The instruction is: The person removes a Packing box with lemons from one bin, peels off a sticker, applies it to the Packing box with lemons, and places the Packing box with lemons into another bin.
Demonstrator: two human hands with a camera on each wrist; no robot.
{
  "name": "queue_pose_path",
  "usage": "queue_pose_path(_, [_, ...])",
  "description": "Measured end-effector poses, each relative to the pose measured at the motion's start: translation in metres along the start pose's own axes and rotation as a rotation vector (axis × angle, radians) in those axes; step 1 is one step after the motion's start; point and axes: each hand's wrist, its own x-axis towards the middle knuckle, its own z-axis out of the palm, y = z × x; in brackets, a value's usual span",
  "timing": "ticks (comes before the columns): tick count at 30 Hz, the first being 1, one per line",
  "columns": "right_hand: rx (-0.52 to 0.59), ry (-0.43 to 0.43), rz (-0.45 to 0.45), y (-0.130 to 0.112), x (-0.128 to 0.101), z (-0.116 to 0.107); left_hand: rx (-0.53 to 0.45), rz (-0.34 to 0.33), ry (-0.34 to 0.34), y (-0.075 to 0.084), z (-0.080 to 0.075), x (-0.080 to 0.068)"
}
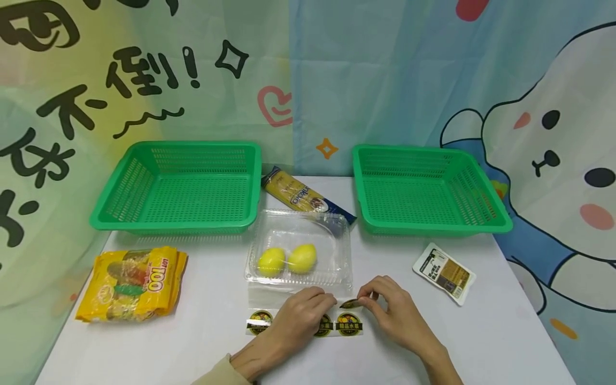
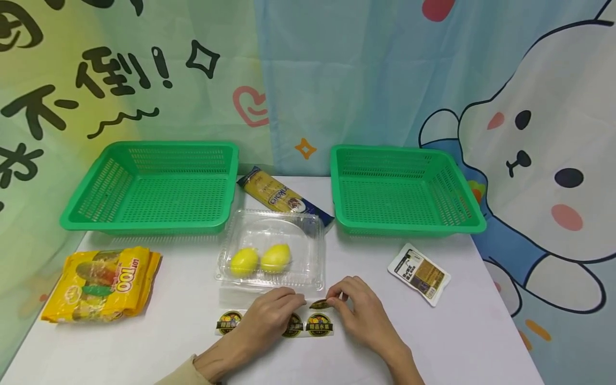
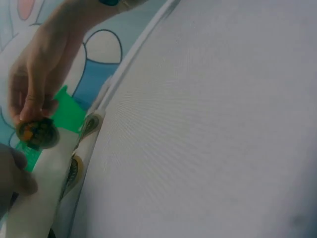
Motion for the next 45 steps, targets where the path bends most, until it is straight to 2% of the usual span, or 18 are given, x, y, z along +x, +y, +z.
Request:
queue_pose_path(8, [0.050, 0.056, -0.005, -0.009, 0.012, -0.017, 0.038, 0.048, -0.028, 0.002, 0.005, 0.003])
queue_pose_path(12, [0.087, 0.061, 0.008, -0.018, 0.027, -0.017, 0.061, 0.075, -0.026, 0.003, 0.006, 0.001])
queue_pose_path(15, [0.095, 0.049, 0.024, -0.025, 0.042, -0.017, 0.043, 0.079, -0.031, 0.004, 0.004, 0.001])
queue_pose_path(17, [0.106, 0.032, 0.022, -0.030, 0.054, -0.016, 0.024, 0.071, -0.017, 0.005, 0.001, 0.002])
queue_pose_path(20, [0.130, -0.008, 0.018, -0.036, 0.073, -0.014, -0.038, 0.037, 0.047, 0.004, -0.009, 0.006])
queue_pose_path(23, [0.147, -0.054, 0.030, -0.039, 0.092, -0.011, -0.103, -0.010, 0.154, 0.000, -0.021, 0.013])
queue_pose_path(26, [0.155, -0.089, 0.051, -0.040, 0.109, -0.007, -0.137, -0.085, 0.273, -0.010, -0.033, 0.020])
queue_pose_path(28, [0.157, -0.107, 0.066, -0.040, 0.118, -0.003, -0.145, -0.170, 0.338, -0.019, -0.039, 0.025])
queue_pose_path(30, [0.167, -0.124, 0.083, -0.041, 0.126, 0.000, -0.154, -0.296, 0.373, -0.029, -0.045, 0.029])
queue_pose_path(33, [0.174, -0.144, 0.115, -0.043, 0.134, 0.004, -0.188, -0.487, 0.350, -0.044, -0.052, 0.035])
queue_pose_path(36, [0.170, -0.154, 0.131, -0.044, 0.139, 0.008, -0.268, -0.601, 0.271, -0.058, -0.057, 0.041])
queue_pose_path(38, [0.172, -0.160, 0.138, -0.044, 0.140, 0.010, -0.320, -0.635, 0.230, -0.063, -0.058, 0.043])
queue_pose_path(40, [0.175, -0.163, 0.143, -0.044, 0.142, 0.013, -0.346, -0.639, 0.218, -0.067, -0.058, 0.044])
queue_pose_path(45, [0.157, -0.154, 0.139, -0.041, 0.149, 0.022, -0.309, -0.633, 0.206, -0.072, -0.055, 0.046])
